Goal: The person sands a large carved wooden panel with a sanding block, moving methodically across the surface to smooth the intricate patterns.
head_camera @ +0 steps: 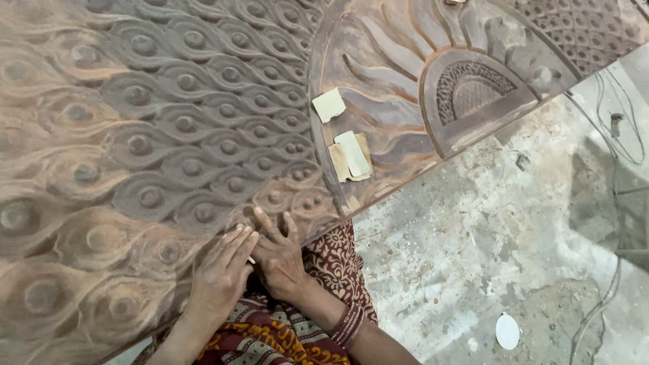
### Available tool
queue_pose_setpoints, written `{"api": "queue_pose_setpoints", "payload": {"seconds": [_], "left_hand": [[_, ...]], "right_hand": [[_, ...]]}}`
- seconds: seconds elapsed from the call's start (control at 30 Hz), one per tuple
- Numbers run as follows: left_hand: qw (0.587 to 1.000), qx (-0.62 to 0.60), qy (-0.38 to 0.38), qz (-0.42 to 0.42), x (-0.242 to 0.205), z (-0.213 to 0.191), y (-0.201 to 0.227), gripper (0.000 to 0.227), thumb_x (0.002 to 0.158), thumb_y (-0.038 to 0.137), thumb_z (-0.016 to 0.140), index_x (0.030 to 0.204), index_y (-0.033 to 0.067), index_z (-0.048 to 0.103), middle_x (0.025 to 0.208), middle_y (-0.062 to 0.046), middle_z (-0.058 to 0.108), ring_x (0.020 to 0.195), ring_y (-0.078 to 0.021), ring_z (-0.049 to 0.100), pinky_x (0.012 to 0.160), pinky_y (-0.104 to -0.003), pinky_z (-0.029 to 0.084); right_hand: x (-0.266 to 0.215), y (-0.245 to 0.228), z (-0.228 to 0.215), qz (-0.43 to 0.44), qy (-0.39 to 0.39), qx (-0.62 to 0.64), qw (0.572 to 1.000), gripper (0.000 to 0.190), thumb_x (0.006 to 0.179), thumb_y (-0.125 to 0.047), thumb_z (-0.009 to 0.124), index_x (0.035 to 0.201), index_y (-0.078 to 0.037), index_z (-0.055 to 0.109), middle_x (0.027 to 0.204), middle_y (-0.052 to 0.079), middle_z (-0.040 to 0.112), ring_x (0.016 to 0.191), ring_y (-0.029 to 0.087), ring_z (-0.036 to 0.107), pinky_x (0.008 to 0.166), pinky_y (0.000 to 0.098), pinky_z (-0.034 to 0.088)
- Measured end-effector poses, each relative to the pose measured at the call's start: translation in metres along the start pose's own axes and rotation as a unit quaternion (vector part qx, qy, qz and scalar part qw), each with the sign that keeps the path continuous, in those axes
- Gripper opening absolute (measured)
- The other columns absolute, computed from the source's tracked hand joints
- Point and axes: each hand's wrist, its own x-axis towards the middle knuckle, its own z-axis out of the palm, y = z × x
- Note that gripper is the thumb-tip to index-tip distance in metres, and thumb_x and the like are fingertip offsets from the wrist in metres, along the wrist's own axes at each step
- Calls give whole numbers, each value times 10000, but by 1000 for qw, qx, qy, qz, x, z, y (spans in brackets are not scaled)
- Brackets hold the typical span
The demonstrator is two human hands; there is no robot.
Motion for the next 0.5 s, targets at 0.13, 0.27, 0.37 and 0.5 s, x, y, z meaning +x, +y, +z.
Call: {"api": "queue_pose_setpoints", "payload": {"seconds": [0.13,0.27,0.37,0.5], "left_hand": [[1000,-12,-12,-2,-3,-10,1,660,706,76,791,1340,17,614,1360,-154,635,1289,-325,588,1080,-439,465],[1000,-8,14,6,-9,-13,2,620,752,163,787,1343,78,619,1392,-89,626,1309,-277,582,1114,-453,431],[998,14,49,-28,-15,-10,3,602,805,210,759,1375,90,610,1429,-80,605,1335,-265,559,1156,-465,395],[991,47,79,-102,-13,-14,-6,560,855,245,724,1383,99,608,1455,-76,591,1378,-260,522,1184,-469,356]], "right_hand": [[-3,-5,3,-6,15,24,1000,507,874,-279,710,1327,-58,653,1440,118,619,1468,371,429,1146,671,207],[-12,-5,-1,28,40,77,996,369,889,-129,699,1253,-72,707,1374,79,685,1230,295,588,1012,494,411],[-6,-4,3,59,75,105,990,351,898,-47,686,1246,-67,732,1307,84,711,1097,279,628,904,400,489],[16,-13,3,84,92,63,990,348,839,-36,710,1180,-93,759,1123,58,728,967,276,639,796,393,478]]}}
